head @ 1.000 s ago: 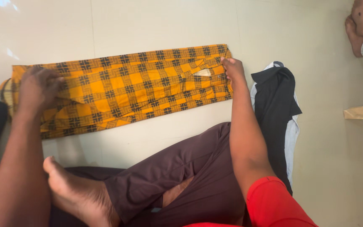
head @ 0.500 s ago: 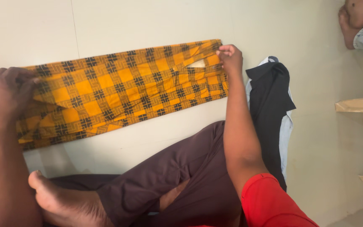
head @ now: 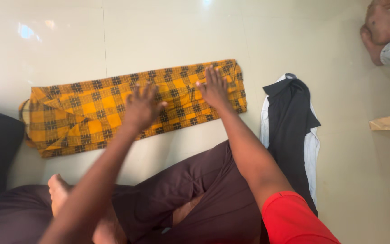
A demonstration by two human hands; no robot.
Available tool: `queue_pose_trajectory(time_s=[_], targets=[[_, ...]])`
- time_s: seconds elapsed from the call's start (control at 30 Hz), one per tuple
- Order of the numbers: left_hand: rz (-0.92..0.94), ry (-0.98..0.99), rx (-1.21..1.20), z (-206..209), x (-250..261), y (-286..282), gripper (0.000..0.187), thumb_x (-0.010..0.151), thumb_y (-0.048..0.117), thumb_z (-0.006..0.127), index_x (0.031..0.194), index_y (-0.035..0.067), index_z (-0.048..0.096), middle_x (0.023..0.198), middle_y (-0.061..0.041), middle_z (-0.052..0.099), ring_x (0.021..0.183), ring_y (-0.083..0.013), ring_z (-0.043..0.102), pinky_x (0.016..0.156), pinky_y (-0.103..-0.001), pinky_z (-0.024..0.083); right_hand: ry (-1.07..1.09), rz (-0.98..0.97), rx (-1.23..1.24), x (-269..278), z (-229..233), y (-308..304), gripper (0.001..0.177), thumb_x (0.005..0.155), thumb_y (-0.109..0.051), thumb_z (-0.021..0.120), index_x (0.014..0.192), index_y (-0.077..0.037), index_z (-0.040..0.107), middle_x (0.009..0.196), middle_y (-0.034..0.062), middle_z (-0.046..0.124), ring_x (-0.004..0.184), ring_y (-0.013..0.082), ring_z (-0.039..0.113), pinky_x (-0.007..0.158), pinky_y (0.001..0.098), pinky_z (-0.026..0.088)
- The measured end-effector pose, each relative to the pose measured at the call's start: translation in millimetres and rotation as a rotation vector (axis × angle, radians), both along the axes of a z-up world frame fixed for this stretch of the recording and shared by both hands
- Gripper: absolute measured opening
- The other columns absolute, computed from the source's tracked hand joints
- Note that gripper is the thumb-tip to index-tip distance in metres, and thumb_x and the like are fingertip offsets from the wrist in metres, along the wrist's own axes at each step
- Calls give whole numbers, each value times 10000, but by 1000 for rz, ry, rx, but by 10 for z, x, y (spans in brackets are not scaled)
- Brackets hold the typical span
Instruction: The person folds a yellow and black checkered shirt on the floor. They smooth the fabric, fold the sleeves and sides, and then fold the shirt into a compact rectangle before placing it into a black bag.
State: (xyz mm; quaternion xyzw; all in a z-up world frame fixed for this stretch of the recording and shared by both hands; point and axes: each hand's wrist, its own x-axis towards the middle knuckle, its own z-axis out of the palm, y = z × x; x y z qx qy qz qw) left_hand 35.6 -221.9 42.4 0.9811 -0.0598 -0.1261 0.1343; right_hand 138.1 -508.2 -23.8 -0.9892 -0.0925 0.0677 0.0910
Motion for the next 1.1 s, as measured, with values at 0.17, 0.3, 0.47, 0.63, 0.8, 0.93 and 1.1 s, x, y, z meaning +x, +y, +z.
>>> queue_pose_trajectory(time_s=[0.17, 0.3, 0.47, 0.63, 0.8, 0.93, 1.1], targets=[[113, -136, 94, -386, -67, 168, 767, 991, 712, 177, 1635, 307, 77, 1716, -33, -46, 1560, -299, -74, 1229, -529, -86, -41, -47, -50, -32, 4, -57, 732, 1062, -585, 196, 1651, -162, 96, 1739, 44, 57, 1594, 245, 18, 1268, 537, -12], [295, -150, 155, -538, -2, 883, 789, 944, 765, 118, 1618, 356, 71, 1711, -39, -78, 1546, -318, -99, 1199, -539, -120, -51, -77, -52, 17, 18, -20, 737, 1032, -588, 239, 1645, -198, 118, 1730, 15, 78, 1587, 217, 42, 1270, 519, 18], [429, -196, 81, -649, -1, 1340, 756, 986, 727, 111, 1638, 346, 91, 1727, -42, -5, 1582, -326, -61, 1251, -529, -84, -36, -89, -55, 45, 31, 13, 736, 1022, -586, 245, 1644, -212, 126, 1724, 1, 95, 1582, 210, 57, 1273, 515, 25], [426, -208, 78, -684, 50, 1346, 762, 963, 702, 131, 1631, 336, 127, 1713, -61, 39, 1559, -352, -32, 1225, -552, -41, -65, -132, -161, 99, 20, 136, 728, 1064, -571, 248, 1644, -154, 108, 1730, 43, 73, 1570, 235, 51, 1235, 565, 19], [424, -242, 57, -679, 25, 1331, 750, 976, 682, 157, 1633, 323, 152, 1718, -65, 67, 1572, -349, -16, 1242, -562, -42, -142, 28, -144, 154, -34, 583, 676, 1092, -562, 227, 1653, -198, 126, 1739, 6, 93, 1599, 207, 72, 1278, 559, 40], [430, -233, 57, -663, 36, 1304, 775, 977, 702, 145, 1640, 303, 163, 1724, -77, 68, 1585, -353, -11, 1243, -565, -50, -33, 25, -85, 96, -5, 660, 701, 1034, -559, 239, 1642, -230, 117, 1723, -13, 82, 1581, 187, 71, 1262, 554, 45], [457, -213, -99, -685, 377, 443, 868, 965, 729, 173, 1639, 184, 128, 1707, -125, -3, 1547, -345, -46, 1148, -626, -100, -33, 17, -80, 81, -15, 650, 711, 1031, -569, 245, 1644, -235, 108, 1724, -11, 69, 1578, 190, 69, 1262, 555, 51]])
